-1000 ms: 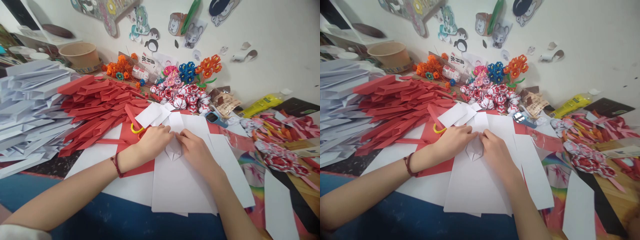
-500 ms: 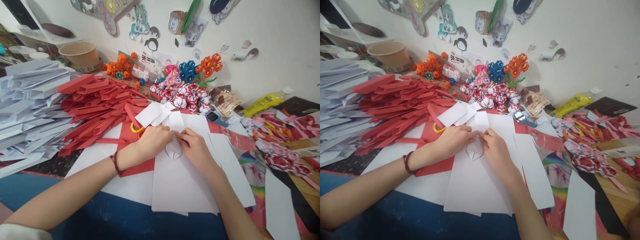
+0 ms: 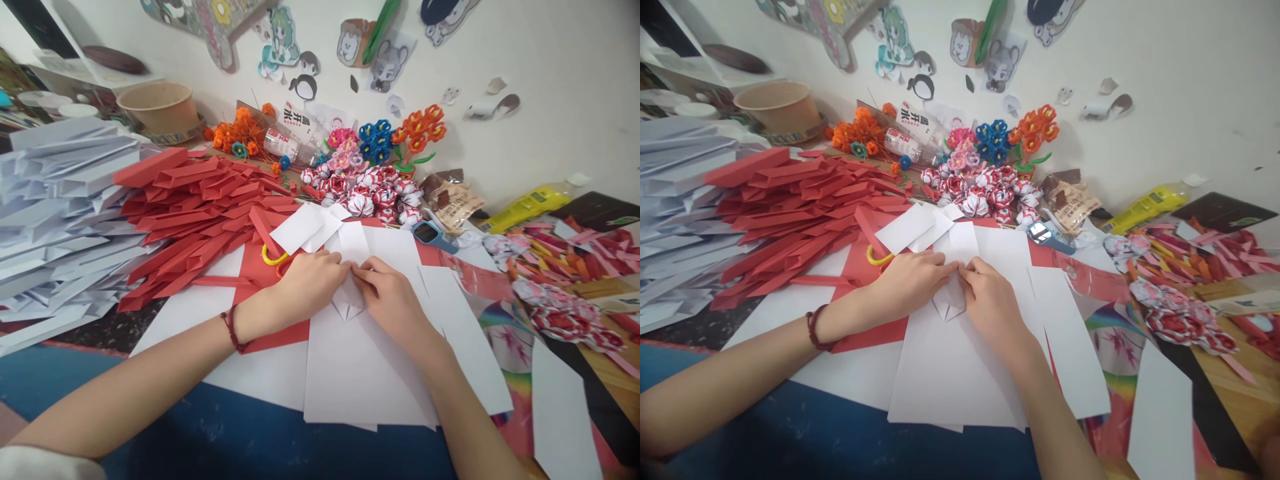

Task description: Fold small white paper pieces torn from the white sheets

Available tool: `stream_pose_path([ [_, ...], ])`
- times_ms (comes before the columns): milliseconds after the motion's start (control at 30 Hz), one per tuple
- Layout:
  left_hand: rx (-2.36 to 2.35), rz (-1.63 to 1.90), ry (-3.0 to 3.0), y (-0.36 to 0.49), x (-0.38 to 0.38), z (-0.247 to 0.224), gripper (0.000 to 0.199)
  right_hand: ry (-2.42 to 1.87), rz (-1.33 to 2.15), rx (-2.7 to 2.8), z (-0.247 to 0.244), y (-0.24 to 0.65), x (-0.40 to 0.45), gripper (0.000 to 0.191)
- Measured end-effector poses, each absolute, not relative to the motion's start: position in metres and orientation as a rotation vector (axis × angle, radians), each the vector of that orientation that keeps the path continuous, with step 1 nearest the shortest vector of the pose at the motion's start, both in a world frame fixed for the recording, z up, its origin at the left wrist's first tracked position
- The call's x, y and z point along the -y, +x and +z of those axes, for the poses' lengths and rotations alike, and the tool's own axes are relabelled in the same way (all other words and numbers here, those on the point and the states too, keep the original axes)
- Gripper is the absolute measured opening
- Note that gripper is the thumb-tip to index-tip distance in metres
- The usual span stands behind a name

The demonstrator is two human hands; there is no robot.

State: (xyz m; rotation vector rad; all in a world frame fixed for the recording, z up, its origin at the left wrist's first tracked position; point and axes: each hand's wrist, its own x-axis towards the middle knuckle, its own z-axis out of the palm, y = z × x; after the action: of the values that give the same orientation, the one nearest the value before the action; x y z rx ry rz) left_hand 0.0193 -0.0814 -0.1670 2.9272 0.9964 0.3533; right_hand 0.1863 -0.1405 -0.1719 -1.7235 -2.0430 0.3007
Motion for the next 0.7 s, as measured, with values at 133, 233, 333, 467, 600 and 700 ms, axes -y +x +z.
stream_pose_path([
  [133,-0.98,0.336,2.948,0.0184,0.0835,-0.1665,0.021,-1.725,0.291,2.05,-0.1708,0.1864,0.1406,0.028],
  [233,-0.986,0.277,2.953,0.0178,0.0848,-0.1655,0.023,-1.716,0.268,2.058,-0.1707,0.1871,0.1405,0.029],
  [333,-0.99,0.241,2.977,0.0179,0.0864,-0.1645,0.027,-1.72,0.254,2.07,-0.171,0.187,0.1408,0.028],
  [467,-0.955,0.244,3.057,0.0192,0.0877,-0.164,0.025,-1.746,0.233,2.079,-0.1717,0.1857,0.1418,0.028],
  [600,-0.913,0.263,3.087,0.0199,0.087,-0.1653,0.027,-1.786,0.212,2.096,-0.1712,0.1831,0.1428,0.027],
  [700,-0.907,0.264,3.079,0.0198,0.0869,-0.1659,0.029,-1.811,0.189,2.101,-0.1697,0.1818,0.1432,0.027],
])
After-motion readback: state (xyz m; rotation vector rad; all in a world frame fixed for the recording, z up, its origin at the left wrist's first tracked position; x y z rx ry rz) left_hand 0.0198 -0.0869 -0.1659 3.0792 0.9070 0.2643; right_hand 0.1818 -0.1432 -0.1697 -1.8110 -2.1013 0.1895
